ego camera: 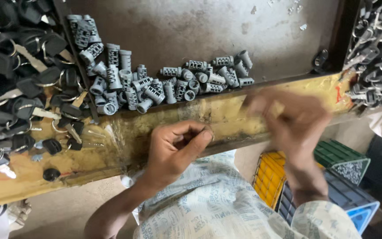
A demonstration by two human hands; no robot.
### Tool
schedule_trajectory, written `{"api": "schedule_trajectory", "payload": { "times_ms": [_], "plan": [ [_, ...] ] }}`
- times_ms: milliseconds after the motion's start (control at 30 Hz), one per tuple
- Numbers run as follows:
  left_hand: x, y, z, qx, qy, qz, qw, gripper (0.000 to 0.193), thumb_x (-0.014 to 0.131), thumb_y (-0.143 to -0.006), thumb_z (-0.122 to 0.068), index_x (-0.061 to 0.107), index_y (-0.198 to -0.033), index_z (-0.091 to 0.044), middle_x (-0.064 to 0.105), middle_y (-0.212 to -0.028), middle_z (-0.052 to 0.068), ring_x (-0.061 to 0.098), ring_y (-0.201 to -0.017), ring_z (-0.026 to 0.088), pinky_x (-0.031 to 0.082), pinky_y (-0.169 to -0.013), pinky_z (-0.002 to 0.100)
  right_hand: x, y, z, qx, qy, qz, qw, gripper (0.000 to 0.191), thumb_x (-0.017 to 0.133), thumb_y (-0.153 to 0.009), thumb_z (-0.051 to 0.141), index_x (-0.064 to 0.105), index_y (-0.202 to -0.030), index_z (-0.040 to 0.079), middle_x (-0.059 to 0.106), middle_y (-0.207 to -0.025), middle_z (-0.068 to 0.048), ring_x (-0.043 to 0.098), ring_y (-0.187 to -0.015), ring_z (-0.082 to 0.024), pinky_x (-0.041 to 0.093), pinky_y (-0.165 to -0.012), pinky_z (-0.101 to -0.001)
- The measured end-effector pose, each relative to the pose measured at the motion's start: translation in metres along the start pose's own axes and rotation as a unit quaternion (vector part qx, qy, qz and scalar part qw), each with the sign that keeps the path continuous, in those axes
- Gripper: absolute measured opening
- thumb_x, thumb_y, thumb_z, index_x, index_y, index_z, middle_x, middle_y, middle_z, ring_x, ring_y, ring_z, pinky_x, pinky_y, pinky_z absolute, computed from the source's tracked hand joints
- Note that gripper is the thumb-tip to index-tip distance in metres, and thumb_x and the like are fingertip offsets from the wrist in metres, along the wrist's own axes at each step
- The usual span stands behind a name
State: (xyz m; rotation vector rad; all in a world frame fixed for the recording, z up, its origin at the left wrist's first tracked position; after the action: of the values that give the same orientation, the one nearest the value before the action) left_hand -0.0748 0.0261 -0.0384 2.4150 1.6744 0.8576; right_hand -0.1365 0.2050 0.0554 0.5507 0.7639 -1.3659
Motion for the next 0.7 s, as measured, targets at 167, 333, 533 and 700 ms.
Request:
{"api": "schedule_trajectory", "payload": {
  "times_ms": [167, 333, 533, 700],
  "plan": [
    [0.003, 0.009, 0.013, 0.063, -0.024, -0.073, 0.995, 0.014, 0.069, -0.101, -0.012, 0.074, -0.1, 0.001, 0.065, -0.076, -0.004, 0.052, -0.065, -0.001, 0.04, -0.055, 0.018, 0.002, -0.018, -0.032, 0.007, 0.067, 0.063, 0.996, 0.024, 0.08, -0.091, -0.003, 0.073, -0.113, -0.007, 0.075, -0.104, -0.018, 0.073, -0.085, -0.019, 0.058, -0.07, -0.0315],
    [0.002, 0.008, 0.018, 0.033, 0.027, -0.064, 0.997, 0.014, 0.067, -0.103, -0.01, 0.069, -0.099, 0.002, 0.059, -0.077, -0.006, 0.048, -0.067, -0.001, 0.038, -0.057, 0.018, 0.0, -0.027, -0.039, 0.027, 0.119, 0.039, 0.992, 0.02, 0.079, -0.106, -0.001, 0.075, -0.125, 0.001, 0.076, -0.116, -0.014, 0.076, -0.094, -0.016, 0.06, -0.075, -0.0223],
    [0.011, 0.001, 0.011, -0.044, 0.147, 0.012, 0.988, 0.015, 0.057, -0.107, -0.013, 0.061, -0.099, -0.001, 0.055, -0.076, -0.005, 0.044, -0.062, -0.001, 0.036, -0.053, 0.021, 0.0, -0.026, -0.015, -0.026, 0.123, 0.018, 0.992, 0.024, 0.079, -0.102, -0.006, 0.073, -0.125, -0.001, 0.072, -0.116, -0.016, 0.072, -0.097, -0.018, 0.06, -0.077, -0.0284],
    [0.017, -0.017, -0.01, 0.002, 0.193, 0.086, 0.977, 0.018, 0.061, -0.105, -0.013, 0.069, -0.096, 0.001, 0.061, -0.069, 0.0, 0.049, -0.049, 0.004, 0.039, -0.042, 0.024, -0.004, 0.03, 0.014, 0.039, -0.084, 0.029, 0.995, 0.024, 0.076, -0.088, -0.012, 0.071, -0.11, -0.004, 0.075, -0.109, -0.016, 0.076, -0.099, -0.023, 0.064, -0.078, -0.0296]
  ]
}}
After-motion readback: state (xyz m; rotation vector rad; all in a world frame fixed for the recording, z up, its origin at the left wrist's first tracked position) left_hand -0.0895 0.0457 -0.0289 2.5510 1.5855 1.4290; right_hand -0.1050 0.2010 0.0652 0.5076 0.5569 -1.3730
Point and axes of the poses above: each hand's wrist, its own y-axis away from the middle knuckle, its own x-axis out of the palm, z = x × y, the point moved 7 cm from there along -y, towards the middle knuckle
